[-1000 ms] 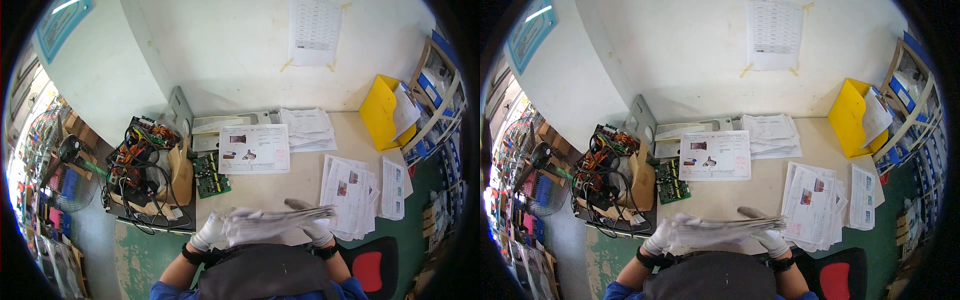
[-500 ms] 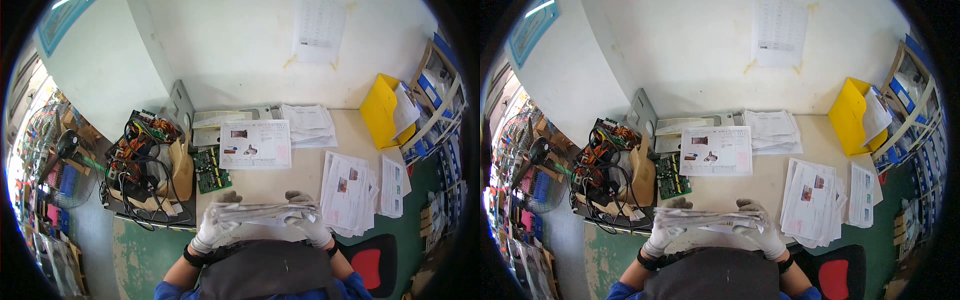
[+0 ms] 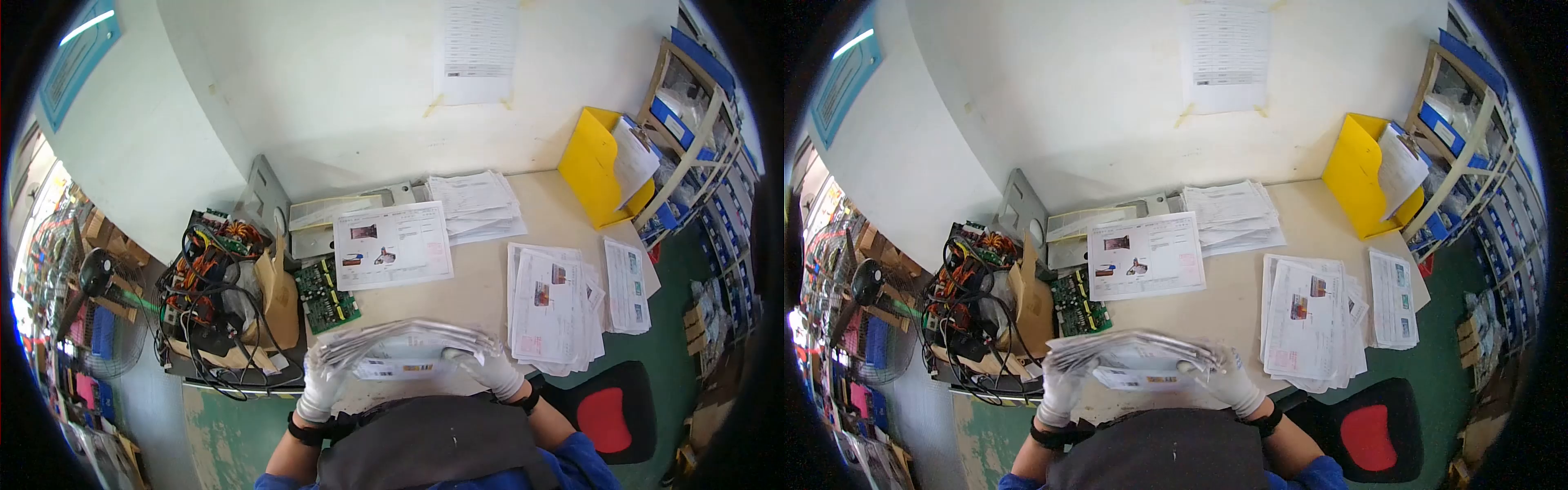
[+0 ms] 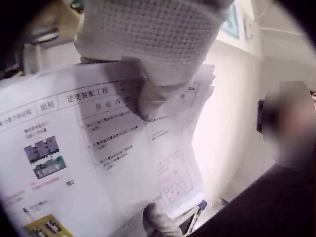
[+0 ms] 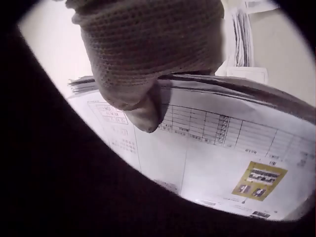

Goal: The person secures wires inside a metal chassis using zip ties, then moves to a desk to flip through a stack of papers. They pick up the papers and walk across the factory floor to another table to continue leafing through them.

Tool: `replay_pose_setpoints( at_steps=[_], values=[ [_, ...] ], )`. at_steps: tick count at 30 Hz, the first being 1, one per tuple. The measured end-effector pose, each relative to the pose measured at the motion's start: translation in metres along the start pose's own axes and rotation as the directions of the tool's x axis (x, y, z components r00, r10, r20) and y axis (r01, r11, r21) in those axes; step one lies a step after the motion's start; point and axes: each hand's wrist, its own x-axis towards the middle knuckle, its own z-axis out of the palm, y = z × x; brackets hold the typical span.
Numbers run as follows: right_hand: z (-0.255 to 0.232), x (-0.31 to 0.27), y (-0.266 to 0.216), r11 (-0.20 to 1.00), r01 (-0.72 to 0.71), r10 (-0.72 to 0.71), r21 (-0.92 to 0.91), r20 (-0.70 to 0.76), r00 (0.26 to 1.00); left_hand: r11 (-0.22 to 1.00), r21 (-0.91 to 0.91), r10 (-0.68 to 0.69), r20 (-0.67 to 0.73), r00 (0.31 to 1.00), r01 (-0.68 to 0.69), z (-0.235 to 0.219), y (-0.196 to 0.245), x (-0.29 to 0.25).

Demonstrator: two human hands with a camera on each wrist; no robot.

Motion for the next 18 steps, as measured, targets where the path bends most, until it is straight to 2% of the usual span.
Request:
replay_pose_setpoints(
  at_steps=[1,2,3,4,6,7,9,10,11,12,13,15,16,17,18],
  values=[
    [-0.003,0.004,-0.015,1.000,-0.002,0.002,0.001,-0.007,1.000,0.974,-0.207,-0.104,-0.032,0.994,0.095,-0.012,0.020,0.015],
    [-0.005,0.009,-0.028,0.969,-0.055,0.066,0.242,-0.039,0.997,0.954,-0.271,-0.140,-0.012,0.990,0.131,-0.024,0.037,0.031],
    [-0.005,0.010,-0.034,0.878,-0.095,0.134,0.470,-0.050,0.990,0.993,0.053,0.102,0.002,0.995,-0.102,-0.036,0.056,0.051],
    [0.000,0.008,-0.027,0.877,-0.096,0.131,0.470,-0.044,0.990,0.904,-0.366,-0.220,0.040,0.975,0.220,-0.028,0.043,0.063],
    [0.020,-0.004,0.008,0.728,-0.126,0.347,0.674,-0.204,0.915,0.955,-0.132,-0.256,0.082,0.963,0.265,-0.016,0.053,0.097],
    [0.028,-0.015,0.037,0.732,-0.124,0.341,0.670,-0.202,0.918,0.955,-0.134,-0.256,0.073,0.964,0.264,-0.001,0.044,0.103],
    [0.035,-0.044,0.093,0.938,-0.152,0.235,0.313,-0.248,0.940,0.989,0.145,-0.025,-0.110,0.994,0.041,0.041,-0.007,0.123],
    [0.032,-0.049,0.100,0.939,-0.142,0.227,0.313,-0.253,0.941,0.977,0.132,-0.150,-0.148,0.978,0.170,0.057,-0.049,0.125],
    [0.033,-0.054,0.106,0.623,-0.263,0.566,0.736,-0.192,0.802,0.949,0.116,-0.272,-0.176,0.946,0.294,0.066,-0.093,0.122],
    [0.035,-0.060,0.111,0.127,-0.228,0.789,0.965,0.041,0.613,0.916,0.062,-0.376,-0.209,0.903,0.396,0.066,-0.124,0.121],
    [0.039,-0.067,0.125,0.119,-0.222,0.791,0.968,0.042,0.610,0.870,0.004,-0.479,-0.234,0.846,0.494,0.065,-0.153,0.121],
    [0.053,-0.076,0.162,0.381,-0.280,0.772,0.881,-0.136,0.621,0.792,-0.047,-0.599,-0.251,0.761,0.608,0.065,-0.205,0.124],
    [0.048,-0.073,0.148,0.358,-0.262,0.768,0.896,-0.123,0.629,0.841,-0.101,-0.532,-0.329,0.780,0.531,0.078,-0.246,0.125],
    [0.050,-0.074,0.154,0.358,-0.260,0.769,0.897,-0.126,0.626,0.842,-0.102,-0.531,-0.326,0.782,0.529,0.074,-0.236,0.131],
    [0.050,-0.076,0.157,0.358,-0.255,0.759,0.898,-0.121,0.639,0.778,-0.133,-0.625,-0.271,0.732,0.615,0.064,-0.214,0.140]
  ],
)
